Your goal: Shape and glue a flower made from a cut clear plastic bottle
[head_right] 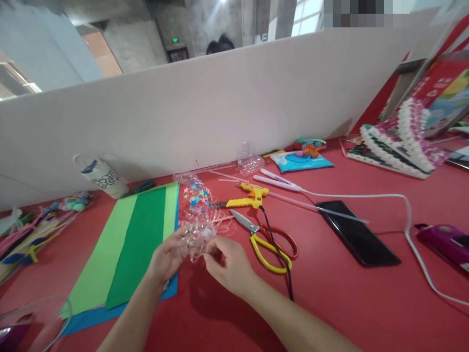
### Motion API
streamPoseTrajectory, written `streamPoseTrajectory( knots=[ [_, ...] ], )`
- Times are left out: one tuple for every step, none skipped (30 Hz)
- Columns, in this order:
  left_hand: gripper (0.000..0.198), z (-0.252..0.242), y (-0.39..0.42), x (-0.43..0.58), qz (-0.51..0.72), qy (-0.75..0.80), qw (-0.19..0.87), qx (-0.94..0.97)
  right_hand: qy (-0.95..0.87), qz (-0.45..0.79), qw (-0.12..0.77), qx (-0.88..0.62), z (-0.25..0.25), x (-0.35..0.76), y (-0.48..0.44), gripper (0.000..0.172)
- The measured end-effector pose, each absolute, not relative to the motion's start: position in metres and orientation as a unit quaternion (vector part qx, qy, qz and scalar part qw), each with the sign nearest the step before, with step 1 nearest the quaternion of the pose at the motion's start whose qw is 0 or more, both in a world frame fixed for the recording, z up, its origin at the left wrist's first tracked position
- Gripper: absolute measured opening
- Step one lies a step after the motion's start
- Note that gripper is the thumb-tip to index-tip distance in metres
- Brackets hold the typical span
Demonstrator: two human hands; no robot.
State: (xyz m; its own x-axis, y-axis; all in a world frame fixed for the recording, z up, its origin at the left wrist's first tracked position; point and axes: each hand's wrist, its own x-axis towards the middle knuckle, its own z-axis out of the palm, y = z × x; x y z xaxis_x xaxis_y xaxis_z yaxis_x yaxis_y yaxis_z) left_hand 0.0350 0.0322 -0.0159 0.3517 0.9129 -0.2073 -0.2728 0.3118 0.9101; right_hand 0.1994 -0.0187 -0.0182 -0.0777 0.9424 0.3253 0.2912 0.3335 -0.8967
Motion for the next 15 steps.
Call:
streamPoseTrajectory(
  knots=[
    [0.039,-0.015,0.032,0.033,0.414,0.378,0.722,0.405,-0.653,0.331,0.498,-0.465,-0.015,0.2,-0.02,0.009],
    [0.038,-0.014,0.032,0.031,0.409,0.374,0.725,0.408,-0.653,0.329,0.505,-0.459,-0.013,0.201,-0.021,0.01],
    [0.037,-0.013,0.032,0.031,0.403,0.376,0.719,0.423,-0.652,0.329,0.511,-0.453,-0.011,0.201,-0.022,0.01],
    [0.037,-0.013,0.031,0.031,0.395,0.385,0.705,0.447,-0.652,0.328,0.516,-0.449,-0.01,0.201,-0.023,0.01],
    [0.038,-0.012,0.03,0.031,0.39,0.396,0.684,0.473,-0.652,0.328,0.519,-0.445,-0.009,0.201,-0.023,0.011],
    [0.04,-0.012,0.029,0.033,0.387,0.408,0.659,0.5,-0.652,0.329,0.521,-0.442,-0.008,0.2,-0.024,0.011],
    [0.042,-0.012,0.027,0.035,0.389,0.416,0.632,0.526,-0.654,0.33,0.522,-0.438,-0.008,0.2,-0.024,0.011],
    [0.044,-0.011,0.024,0.037,0.395,0.42,0.605,0.549,-0.656,0.332,0.522,-0.433,-0.009,0.199,-0.025,0.011],
    [0.045,-0.011,0.022,0.039,0.402,0.423,0.581,0.567,-0.658,0.334,0.522,-0.429,-0.01,0.198,-0.025,0.012],
    [0.043,-0.01,0.02,0.042,0.408,0.422,0.562,0.582,-0.66,0.335,0.521,-0.425,-0.01,0.197,-0.025,0.012],
    [0.041,-0.009,0.018,0.044,0.411,0.42,0.55,0.594,-0.663,0.337,0.519,-0.422,-0.011,0.196,-0.026,0.012],
    [0.037,-0.009,0.017,0.047,0.411,0.418,0.543,0.601,-0.664,0.338,0.518,-0.42,-0.012,0.195,-0.026,0.012],
    [0.032,-0.008,0.016,0.049,0.412,0.418,0.539,0.604,-0.666,0.337,0.516,-0.419,-0.013,0.194,-0.026,0.012],
    [0.027,-0.008,0.015,0.05,0.414,0.42,0.535,0.605,-0.667,0.337,0.516,-0.419,-0.013,0.194,-0.026,0.012],
    [0.023,-0.008,0.015,0.051,0.418,0.422,0.532,0.604,-0.668,0.337,0.515,-0.42,-0.013,0.194,-0.027,0.012]
  ],
)
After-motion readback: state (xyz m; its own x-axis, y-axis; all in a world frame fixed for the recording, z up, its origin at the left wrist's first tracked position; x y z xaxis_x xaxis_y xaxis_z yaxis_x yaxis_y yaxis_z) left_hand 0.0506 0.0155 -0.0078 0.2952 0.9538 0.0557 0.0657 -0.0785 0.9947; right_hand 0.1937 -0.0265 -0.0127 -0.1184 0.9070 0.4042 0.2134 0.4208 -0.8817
